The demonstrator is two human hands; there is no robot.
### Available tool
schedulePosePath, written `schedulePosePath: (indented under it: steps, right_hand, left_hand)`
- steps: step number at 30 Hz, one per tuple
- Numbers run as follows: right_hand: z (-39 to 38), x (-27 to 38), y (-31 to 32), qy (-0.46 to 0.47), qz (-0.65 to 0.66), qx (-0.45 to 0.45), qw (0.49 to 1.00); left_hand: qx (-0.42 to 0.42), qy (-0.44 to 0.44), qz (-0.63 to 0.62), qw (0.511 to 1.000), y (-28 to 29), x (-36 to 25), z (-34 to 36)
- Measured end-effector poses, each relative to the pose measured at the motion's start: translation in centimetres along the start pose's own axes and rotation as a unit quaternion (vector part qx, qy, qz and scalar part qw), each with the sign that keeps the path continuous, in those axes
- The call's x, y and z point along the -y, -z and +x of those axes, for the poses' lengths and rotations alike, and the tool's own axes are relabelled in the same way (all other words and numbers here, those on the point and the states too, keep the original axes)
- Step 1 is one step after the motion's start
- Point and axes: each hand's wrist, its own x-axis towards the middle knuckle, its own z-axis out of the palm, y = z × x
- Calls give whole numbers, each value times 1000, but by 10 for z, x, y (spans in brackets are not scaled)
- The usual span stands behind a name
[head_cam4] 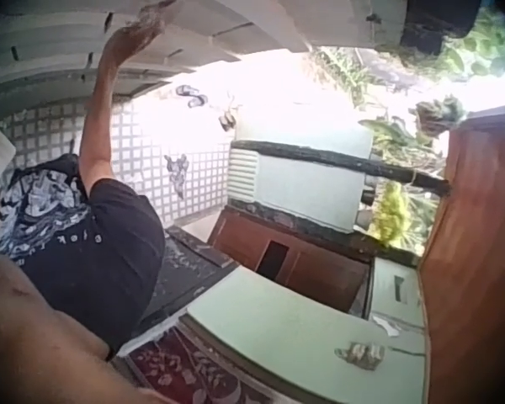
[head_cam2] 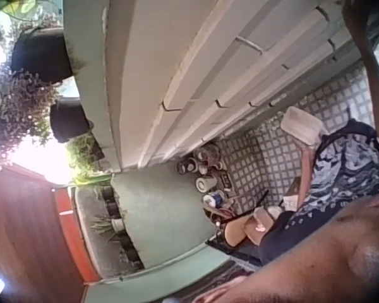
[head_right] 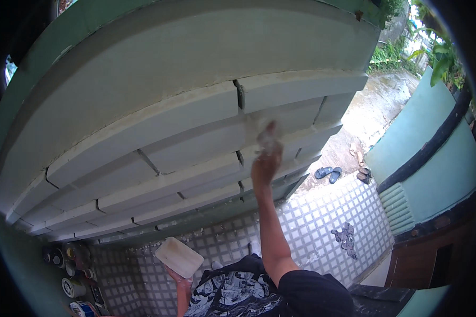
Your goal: Applying patching compound to fill gaps between concrete wall blocks.
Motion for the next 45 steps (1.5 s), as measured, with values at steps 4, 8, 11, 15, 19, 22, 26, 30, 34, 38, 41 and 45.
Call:
schedulePosePath:
  steps: [4,8,11,15,19,22,26,30,34,38,41,45]
  right_hand:
    - [-24,20,-20,251,-206,47,945]
    - [-34,47,-11,83,-119,102,984]
    - [-9,33,-13,67,-137,12,988]
    - [-26,2,-35,152,-138,4,979]
    - [-49,32,-22,124,-22,94,988]
    - [-39,7,-16,122,-96,-35,987]
    - [-20,11,-23,118,-69,-39,990]
    - [-35,-12,-62,116,-154,-16,981]
    - [-48,45,-75,75,-170,71,980]
    - [-62,49,-52,132,-58,108,984]
    - [-44,25,-28,129,-40,-9,991]
    - [3,13,-5,59,-184,-68,979]
  left_hand:
    - [13,22,-5,1000,-4,1,-5]
    - [32,43,46,997,-8,3,-4]
    - [45,59,78,994,14,3,-16]
    - [54,74,101,991,2,9,-13]
    - [45,70,100,991,2,1,-11]
    - [36,69,97,992,-7,3,-7]
    - [25,64,93,993,8,3,-16]
    - [22,69,98,993,-1,9,-15]
    - [6,71,112,991,-13,19,-15]
    - [-3,73,125,989,-16,24,-13]
    - [-6,71,128,989,-16,26,-15]
    - [-11,62,122,990,-13,17,-13]
